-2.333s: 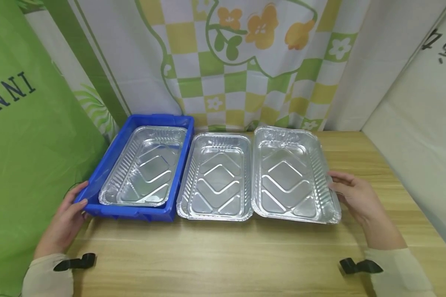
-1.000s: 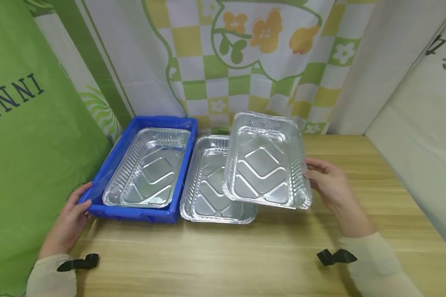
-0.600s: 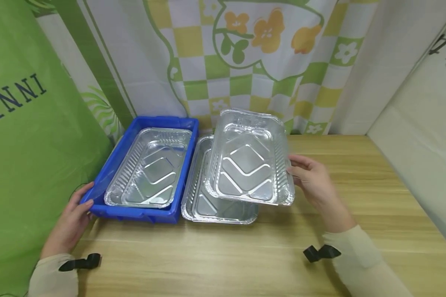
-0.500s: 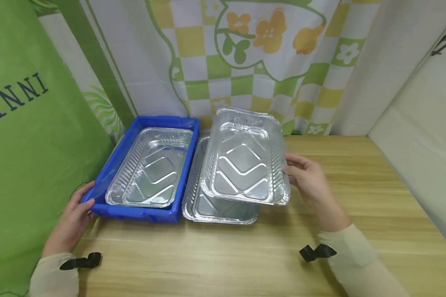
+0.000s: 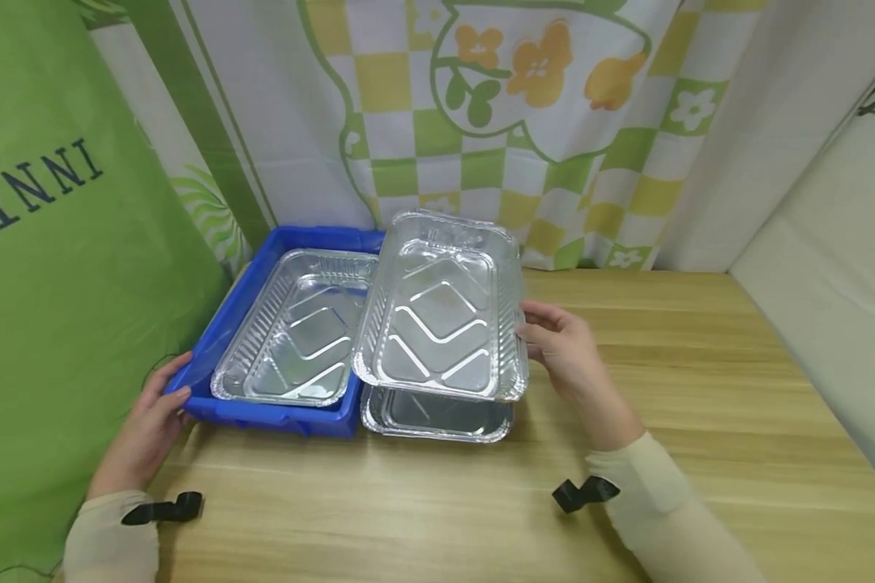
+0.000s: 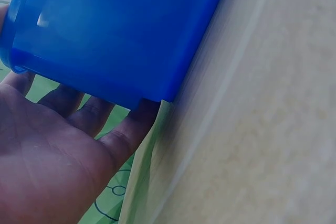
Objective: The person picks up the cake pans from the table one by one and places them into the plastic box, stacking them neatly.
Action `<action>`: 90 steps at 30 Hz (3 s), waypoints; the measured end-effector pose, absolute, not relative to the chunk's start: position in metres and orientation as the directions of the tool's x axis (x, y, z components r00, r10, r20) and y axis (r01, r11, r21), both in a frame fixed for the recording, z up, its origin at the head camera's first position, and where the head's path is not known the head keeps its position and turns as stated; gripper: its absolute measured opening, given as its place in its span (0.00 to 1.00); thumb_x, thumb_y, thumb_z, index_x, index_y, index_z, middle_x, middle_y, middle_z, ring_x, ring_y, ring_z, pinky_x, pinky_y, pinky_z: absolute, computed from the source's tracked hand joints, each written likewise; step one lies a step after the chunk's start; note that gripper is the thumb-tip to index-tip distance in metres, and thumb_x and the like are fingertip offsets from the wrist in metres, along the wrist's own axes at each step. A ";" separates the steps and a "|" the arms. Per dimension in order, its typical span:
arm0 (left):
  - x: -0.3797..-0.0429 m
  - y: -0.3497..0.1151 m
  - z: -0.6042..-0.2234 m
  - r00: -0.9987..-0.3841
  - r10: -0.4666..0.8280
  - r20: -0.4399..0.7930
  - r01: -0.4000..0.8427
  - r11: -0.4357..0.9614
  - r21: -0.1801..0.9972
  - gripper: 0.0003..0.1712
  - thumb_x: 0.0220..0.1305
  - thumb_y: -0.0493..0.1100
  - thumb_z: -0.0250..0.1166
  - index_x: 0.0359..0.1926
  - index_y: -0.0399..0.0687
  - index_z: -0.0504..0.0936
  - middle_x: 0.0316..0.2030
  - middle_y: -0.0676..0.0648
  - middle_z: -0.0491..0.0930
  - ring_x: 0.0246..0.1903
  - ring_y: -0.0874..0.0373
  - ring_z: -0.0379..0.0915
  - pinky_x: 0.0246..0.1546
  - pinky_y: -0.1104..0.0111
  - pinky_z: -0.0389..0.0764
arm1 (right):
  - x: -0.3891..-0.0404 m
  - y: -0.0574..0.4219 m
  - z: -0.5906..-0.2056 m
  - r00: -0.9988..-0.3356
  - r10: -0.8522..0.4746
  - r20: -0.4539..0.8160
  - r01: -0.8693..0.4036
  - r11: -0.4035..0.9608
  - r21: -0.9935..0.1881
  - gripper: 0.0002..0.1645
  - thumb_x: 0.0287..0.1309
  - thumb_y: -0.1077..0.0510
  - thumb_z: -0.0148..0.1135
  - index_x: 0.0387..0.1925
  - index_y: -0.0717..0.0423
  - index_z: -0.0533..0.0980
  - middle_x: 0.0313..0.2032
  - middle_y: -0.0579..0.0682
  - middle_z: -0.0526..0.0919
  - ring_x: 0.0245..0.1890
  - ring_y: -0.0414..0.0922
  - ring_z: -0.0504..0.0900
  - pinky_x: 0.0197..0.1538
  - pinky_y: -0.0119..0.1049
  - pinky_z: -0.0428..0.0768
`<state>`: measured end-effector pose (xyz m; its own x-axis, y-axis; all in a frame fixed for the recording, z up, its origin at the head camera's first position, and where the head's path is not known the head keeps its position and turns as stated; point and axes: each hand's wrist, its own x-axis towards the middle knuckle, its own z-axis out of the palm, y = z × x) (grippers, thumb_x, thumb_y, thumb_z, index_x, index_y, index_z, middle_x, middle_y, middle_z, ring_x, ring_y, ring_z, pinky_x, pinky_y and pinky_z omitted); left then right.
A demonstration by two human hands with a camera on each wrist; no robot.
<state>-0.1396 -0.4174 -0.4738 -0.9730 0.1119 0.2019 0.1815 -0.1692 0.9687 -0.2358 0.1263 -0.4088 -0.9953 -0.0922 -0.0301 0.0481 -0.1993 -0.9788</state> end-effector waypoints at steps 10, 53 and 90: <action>-0.137 -0.419 -0.475 -0.974 0.112 0.196 0.176 -0.168 0.970 0.30 0.77 0.33 0.42 0.76 0.48 0.52 0.61 0.47 0.59 0.55 0.63 0.70 0.51 0.76 0.75 | -0.240 0.087 -0.409 -0.995 -0.076 -0.063 0.077 -0.195 -0.978 0.27 0.58 0.74 0.58 0.61 0.72 0.69 0.43 0.55 0.78 0.32 0.40 0.80 0.34 0.30 0.82; -0.143 -0.419 -0.471 -0.964 0.110 0.240 0.222 -0.151 0.963 0.28 0.76 0.31 0.42 0.73 0.51 0.60 0.60 0.55 0.66 0.56 0.66 0.70 0.54 0.77 0.72 | -0.248 -0.077 -0.394 -0.986 -0.144 -0.081 0.114 -0.238 -0.965 0.26 0.53 0.76 0.59 0.57 0.71 0.73 0.38 0.55 0.75 0.31 0.45 0.79 0.40 0.38 0.85; -0.141 -0.419 -0.472 -0.974 0.115 0.196 0.177 -0.158 0.971 0.30 0.77 0.33 0.41 0.77 0.49 0.52 0.62 0.48 0.57 0.57 0.65 0.68 0.54 0.76 0.72 | -0.244 -0.040 -0.400 -0.926 -0.374 -0.047 0.062 -0.028 -0.998 0.21 0.63 0.67 0.56 0.57 0.70 0.73 0.49 0.65 0.79 0.46 0.62 0.81 0.47 0.40 0.83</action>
<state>-0.1405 -0.4191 -0.4717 -0.9737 0.1151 0.1964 0.1772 -0.1583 0.9714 -0.2436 -0.0396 -0.4004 -0.9262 -0.3742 -0.0469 0.0619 -0.0283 -0.9977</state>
